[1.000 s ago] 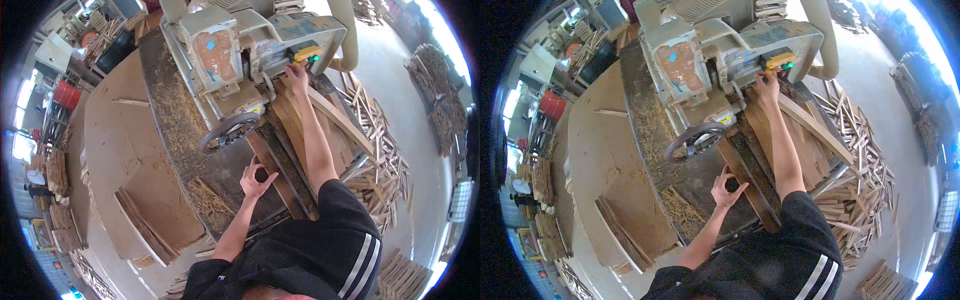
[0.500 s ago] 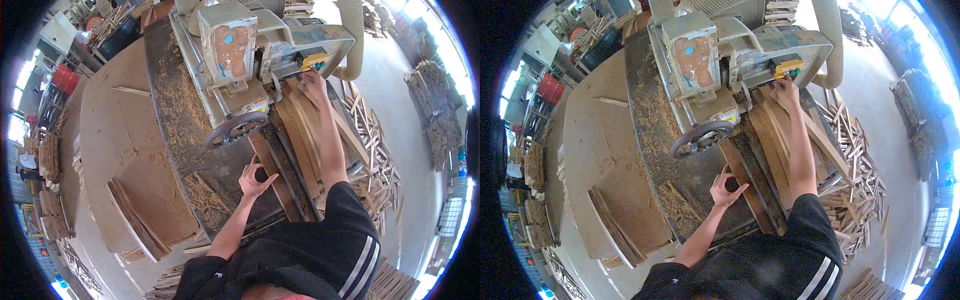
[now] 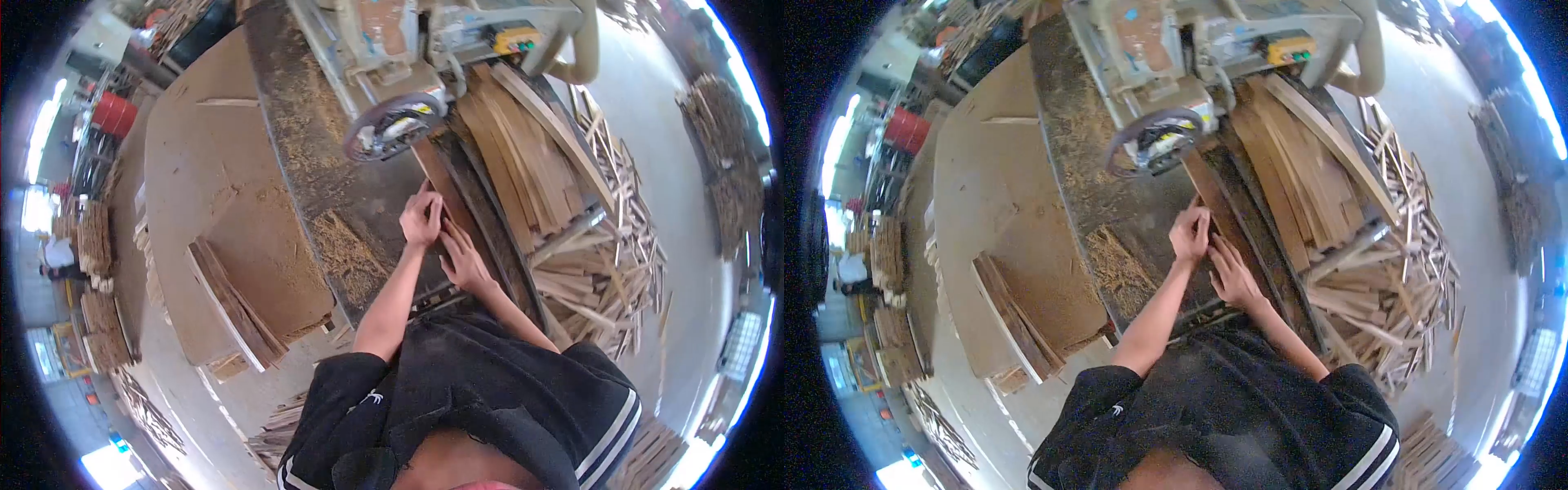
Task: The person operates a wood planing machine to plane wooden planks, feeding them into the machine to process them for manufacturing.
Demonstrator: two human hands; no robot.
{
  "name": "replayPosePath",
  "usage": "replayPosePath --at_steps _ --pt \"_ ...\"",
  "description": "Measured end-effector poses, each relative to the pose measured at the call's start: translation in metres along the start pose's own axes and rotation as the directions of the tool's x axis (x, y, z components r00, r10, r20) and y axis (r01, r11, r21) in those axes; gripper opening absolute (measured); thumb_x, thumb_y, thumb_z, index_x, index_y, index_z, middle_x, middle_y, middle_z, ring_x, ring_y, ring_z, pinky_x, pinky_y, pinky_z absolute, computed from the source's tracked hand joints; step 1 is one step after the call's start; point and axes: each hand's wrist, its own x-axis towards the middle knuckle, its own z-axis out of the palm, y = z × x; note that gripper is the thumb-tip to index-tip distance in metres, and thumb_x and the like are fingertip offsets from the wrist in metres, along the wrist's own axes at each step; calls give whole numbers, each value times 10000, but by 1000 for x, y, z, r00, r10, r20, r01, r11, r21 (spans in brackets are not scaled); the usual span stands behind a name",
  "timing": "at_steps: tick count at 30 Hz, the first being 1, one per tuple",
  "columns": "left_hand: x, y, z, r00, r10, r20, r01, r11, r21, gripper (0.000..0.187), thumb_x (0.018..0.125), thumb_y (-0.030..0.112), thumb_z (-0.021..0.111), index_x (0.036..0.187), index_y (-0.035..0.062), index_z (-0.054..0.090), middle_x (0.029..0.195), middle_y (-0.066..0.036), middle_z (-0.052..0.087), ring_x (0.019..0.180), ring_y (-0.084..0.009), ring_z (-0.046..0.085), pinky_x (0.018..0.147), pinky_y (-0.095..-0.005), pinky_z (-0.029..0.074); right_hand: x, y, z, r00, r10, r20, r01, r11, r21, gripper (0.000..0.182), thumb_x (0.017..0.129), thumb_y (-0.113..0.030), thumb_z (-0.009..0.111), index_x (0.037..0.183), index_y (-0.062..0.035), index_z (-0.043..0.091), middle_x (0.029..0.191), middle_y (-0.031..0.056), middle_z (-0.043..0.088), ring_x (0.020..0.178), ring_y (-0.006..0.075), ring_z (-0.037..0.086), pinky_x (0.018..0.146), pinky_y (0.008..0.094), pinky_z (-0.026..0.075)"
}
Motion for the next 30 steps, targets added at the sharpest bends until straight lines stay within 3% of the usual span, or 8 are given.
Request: replayPosePath --at_steps 3,8,10,12,17,25,27,30 --pt "-5 -13 2 995 97 10 -95 983 -159 142 1001 103 621 973 -2 712 941 -136 740 883 -226 717 815 -385 565 -22 5 5 995 82 -59 -87 993 -77 633 920 -81 603 1508 33 401 1632 257 287 1505 446 286 1225 494 304" --pt "-9 4 -48 977 -131 170 174 946 -275 220 994 187 696 1114 8 742 1253 -129 733 904 -138 714 719 -290 581 -46 -16 14 950 247 -189 -259 965 -40 728 922 -76 583 1571 53 277 1638 290 252 1505 491 251 1230 513 279" --pt "-5 -12 -83 999 -28 47 35 987 -156 156 1000 157 680 1074 53 770 1198 -132 751 948 -164 733 736 -286 588 -53 -25 20 949 222 -222 -240 969 -56 756 927 -86 587 1580 63 236 1630 301 258 1480 507 287 1213 525 300" --pt "-6 -23 -131 984 -166 -69 154 977 -146 162 1005 141 662 1097 63 769 1173 -115 760 1014 -184 732 788 -313 604 -57 -31 26 899 365 -244 -403 906 -129 729 923 -51 618 1569 40 293 1628 272 287 1474 481 316 1195 542 306" --pt "-24 -46 -267 838 -256 -481 239 966 -98 218 1043 203 629 1087 31 756 1086 -89 776 962 -141 724 748 -280 555 -44 -27 51 936 177 -306 -227 964 -136 590 922 9 583 1490 62 432 1553 287 393 1328 511 450 1090 560 401" --pt "-103 -39 -301 598 -418 -683 458 878 -137 251 984 240 722 1084 9 725 1051 -94 733 1011 -189 650 905 -339 505 29 -106 105 975 -167 144 133 966 223 673 932 -57 653 1547 -13 384 1617 288 304 1446 465 372 1154 500 388" --pt "-113 -30 -281 766 -241 -596 460 853 246 418 912 324 785 1188 25 687 1239 -161 670 1247 -334 559 1047 -465 442 53 -126 120 944 -264 196 196 931 307 659 937 -80 674 1538 -25 410 1619 268 326 1445 424 405 1143 470 410" --pt "-119 -29 -257 856 -187 -483 438 758 484 614 856 409 809 1302 34 616 1461 -233 513 1413 -466 384 1117 -556 361 76 -138 136 834 -300 463 -126 714 689 498 947 -113 696 1418 -22 565 1513 208 520 1312 321 583 1029 400 510"
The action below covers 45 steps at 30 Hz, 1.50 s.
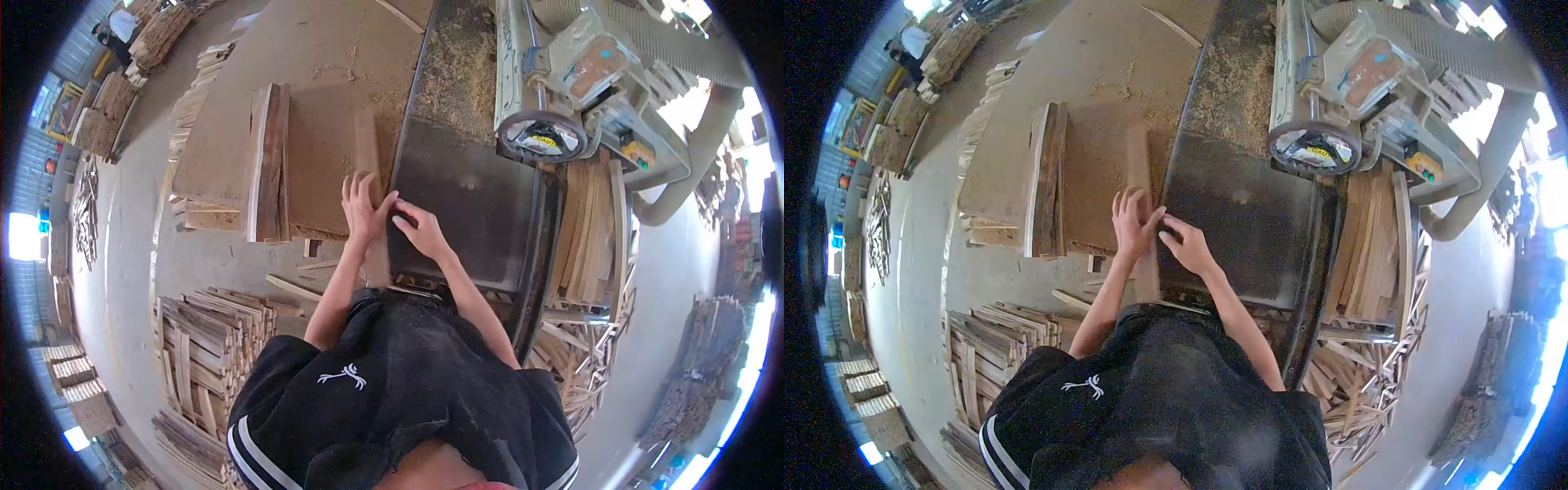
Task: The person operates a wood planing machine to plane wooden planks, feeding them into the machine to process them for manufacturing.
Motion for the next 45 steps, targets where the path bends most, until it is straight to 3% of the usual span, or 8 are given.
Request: replayPosePath --at_steps 4,10,15,20,25,26,34,45 --pt "-11 -15 6 999 -31 12 24 936 352 635 876 336 761 1392 37 543 1612 -297 306 1481 -484 301 1167 -599 278 17 -55 -30 971 -50 -233 4 981 -196 208 958 -111 692 1132 -4 732 1148 136 754 999 267 735 834 362 579" --pt "1 -66 -4 999 -8 32 3 985 171 587 944 158 682 1478 41 469 1603 -253 344 1472 -449 328 1171 -575 324 29 -143 -160 610 -650 -453 111 636 -764 80 942 -74 689 997 -72 747 1011 119 764 921 265 738 808 373 568" --pt "8 -74 -10 998 55 -14 -53 990 129 593 915 70 645 1472 9 450 1519 -321 410 1392 -503 392 1160 -553 369 56 -179 -252 507 -713 -484 -70 526 -848 109 939 -111 700 1026 -72 752 987 115 767 913 268 742 800 372 554" --pt "20 -89 -8 1000 24 -18 -21 989 144 604 924 56 640 1495 37 447 1530 -295 408 1414 -489 376 1161 -545 372 101 -164 -295 770 -393 -502 -101 703 -704 250 957 -255 694 1076 -41 747 967 141 765 917 285 744 819 375 553" --pt "43 -84 -33 1000 22 1 -21 971 237 550 918 143 585 1439 -10 499 1499 -293 457 1423 -481 370 1236 -525 257 107 -163 -296 786 -188 -589 -406 563 -720 512 952 -572 620 1067 -97 773 957 140 762 906 321 731 812 429 546" --pt "44 -91 -32 1000 19 4 -19 967 254 545 918 160 576 1431 -14 509 1487 -280 478 1429 -476 367 1249 -518 234 110 -166 -305 813 50 -580 -516 522 -679 596 947 -641 573 1075 -93 771 957 137 756 938 331 717 826 433 536" --pt "62 -128 -53 997 42 60 -58 952 299 585 882 127 644 1455 107 529 1524 -202 480 1481 -409 345 1184 -527 356 112 -159 -308 806 8 -592 -517 495 -698 587 956 -639 564 1028 -98 779 997 117 761 997 364 700 862 466 515" --pt "89 -145 -52 997 71 1 -68 959 274 487 861 132 635 1343 75 598 1385 -226 580 1376 -453 446 1158 -527 369 113 -151 -314 785 67 -616 -557 513 -654 579 910 -630 605 1128 -121 776 1088 143 759 1065 349 707 906 448 543"
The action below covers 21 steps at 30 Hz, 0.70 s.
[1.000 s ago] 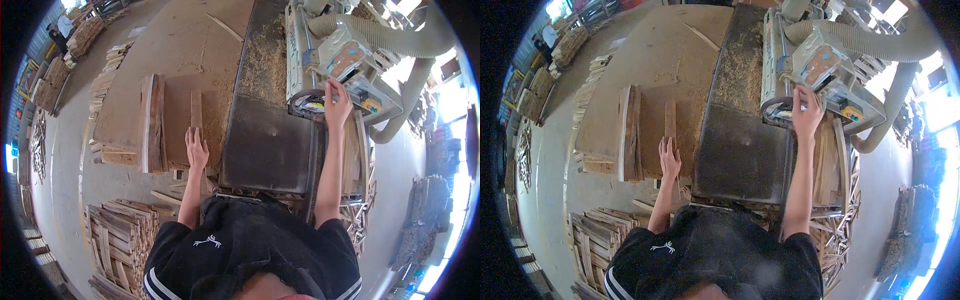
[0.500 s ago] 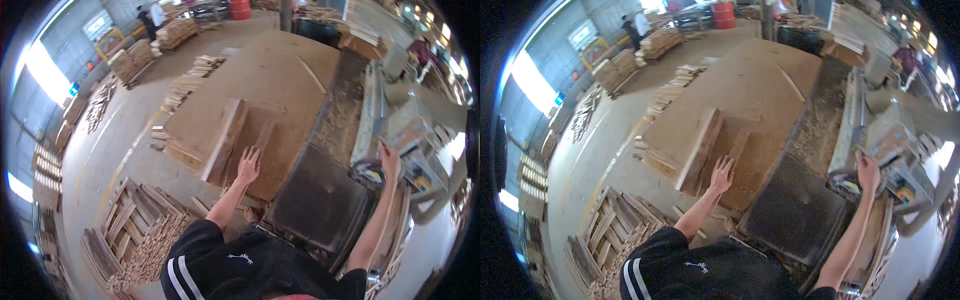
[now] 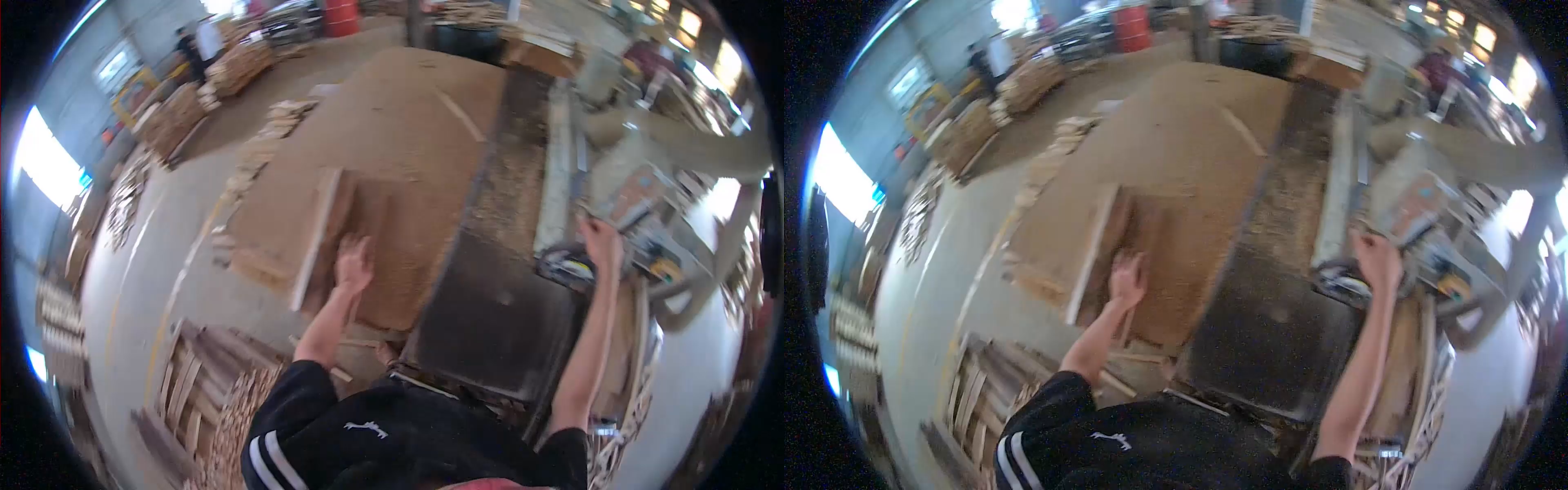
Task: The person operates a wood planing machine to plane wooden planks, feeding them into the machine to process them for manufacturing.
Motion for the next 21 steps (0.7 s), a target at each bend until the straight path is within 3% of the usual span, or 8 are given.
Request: replayPosePath --at_steps 1,3,5,7,11,16,21 --pt "0 -12 10 998 -39 40 39 999 -2 479 862 126 626 1339 90 605 1382 -225 581 1377 -458 443 1171 -527 361 -5 -7 -4 1000 16 -1 -16 999 -31 574 898 -647 607 1103 -142 788 1045 133 769 1019 351 722 882 455 549" --pt "10 -5 -2 999 -9 51 6 998 67 513 865 108 613 1371 28 579 1473 -252 521 1448 -463 369 1198 -534 328 -10 -11 -9 1000 1 -2 -1 1000 -22 540 895 -646 611 1057 -167 802 970 131 774 949 359 738 842 478 556" --pt "19 -6 -6 999 41 4 -41 998 37 530 869 89 619 1388 -2 560 1513 -253 486 1479 -466 324 1215 -521 310 -14 -19 -13 999 33 -18 -34 999 -31 528 887 -640 625 1031 -166 808 982 138 772 981 359 732 851 480 554" --pt "18 -13 2 999 52 -15 -51 994 93 526 875 52 615 1395 -2 557 1526 -248 474 1476 -458 339 1216 -502 323 -14 -19 -13 997 79 -9 -79 997 14 528 880 -637 638 999 -153 811 1001 142 772 1016 366 721 866 484 549" --pt "13 -19 8 998 -9 55 10 1000 -3 532 883 20 612 1410 4 543 1534 -246 467 1461 -434 376 1202 -475 354 -12 -27 -15 998 66 0 -66 998 4 537 881 -637 639 987 -138 807 1023 136 772 1034 376 712 878 492 543" --pt "14 -21 11 991 -108 79 120 977 -174 562 893 10 614 1443 10 498 1523 -250 474 1397 -433 459 1158 -452 414 -15 -31 -20 986 155 52 -156 988 5 530 883 -635 634 980 -143 806 1034 127 771 1047 361 708 894 473 536" --pt "12 -25 12 994 -89 58 97 980 -171 571 887 22 627 1441 19 489 1523 -248 475 1374 -448 476 1145 -459 423 -15 -32 -20 990 138 31 -138 990 -3 520 889 -632 631 998 -157 813 1047 128 770 1060 347 707 903 465 536"
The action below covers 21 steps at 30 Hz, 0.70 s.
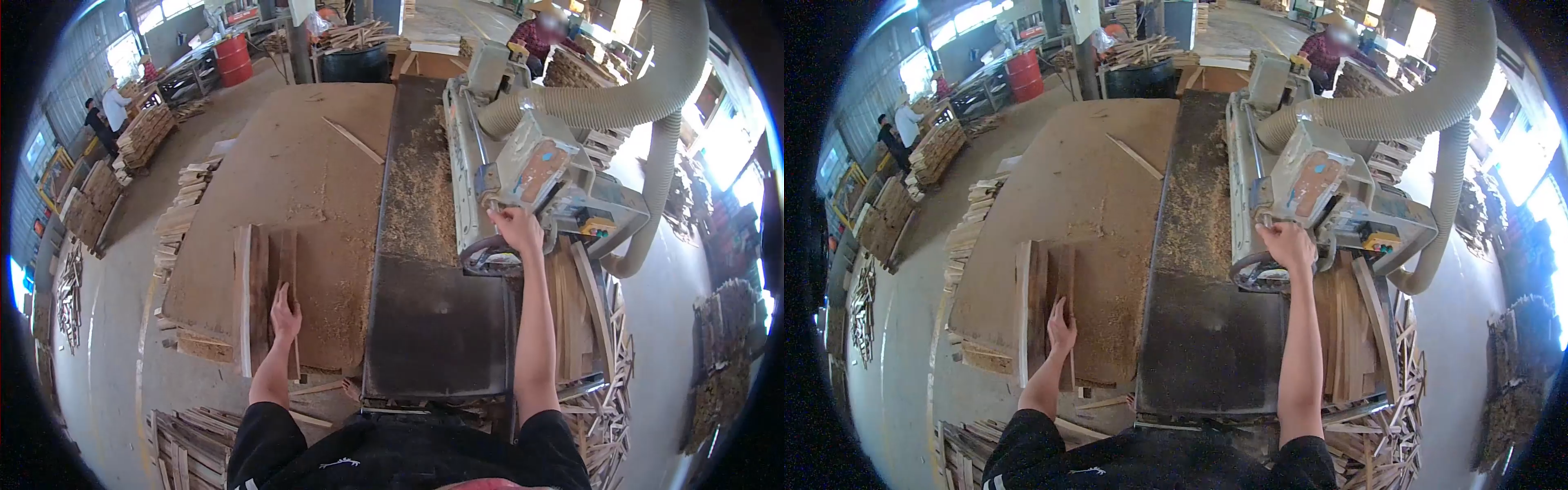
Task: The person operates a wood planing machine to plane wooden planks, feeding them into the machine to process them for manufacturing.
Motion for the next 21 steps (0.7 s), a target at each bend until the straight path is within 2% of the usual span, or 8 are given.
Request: replayPosePath --at_steps 10,13,15,21 --pt "1 3 -2 997 -58 43 58 998 -9 563 905 34 624 1447 31 473 1520 -235 481 1371 -442 479 1133 -469 433 0 -1 -1 999 40 9 -40 999 -23 523 895 -626 631 1044 -158 811 1082 126 767 1100 341 699 934 462 535" --pt "2 -3 2 1000 -11 7 11 1000 5 551 909 34 620 1442 34 478 1514 -242 486 1356 -447 492 1119 -476 444 1 -3 -1 998 50 36 -50 999 -10 525 898 -626 627 1074 -166 806 1104 123 765 1121 344 691 952 461 530" --pt "1 -2 2 999 -30 16 30 999 -15 550 910 35 621 1441 36 480 1512 -245 487 1351 -450 495 1113 -478 449 1 -3 -1 997 70 42 -69 997 -26 530 900 -630 620 1099 -172 801 1120 128 762 1126 346 690 959 465 528" --pt "1 5 -3 997 -72 33 73 997 -19 544 909 42 624 1435 42 485 1502 -248 496 1338 -454 506 1093 -481 462 6 4 6 998 61 5 -61 998 -32 539 892 -635 627 1110 -172 797 1121 138 760 1135 348 686 958 475 527"
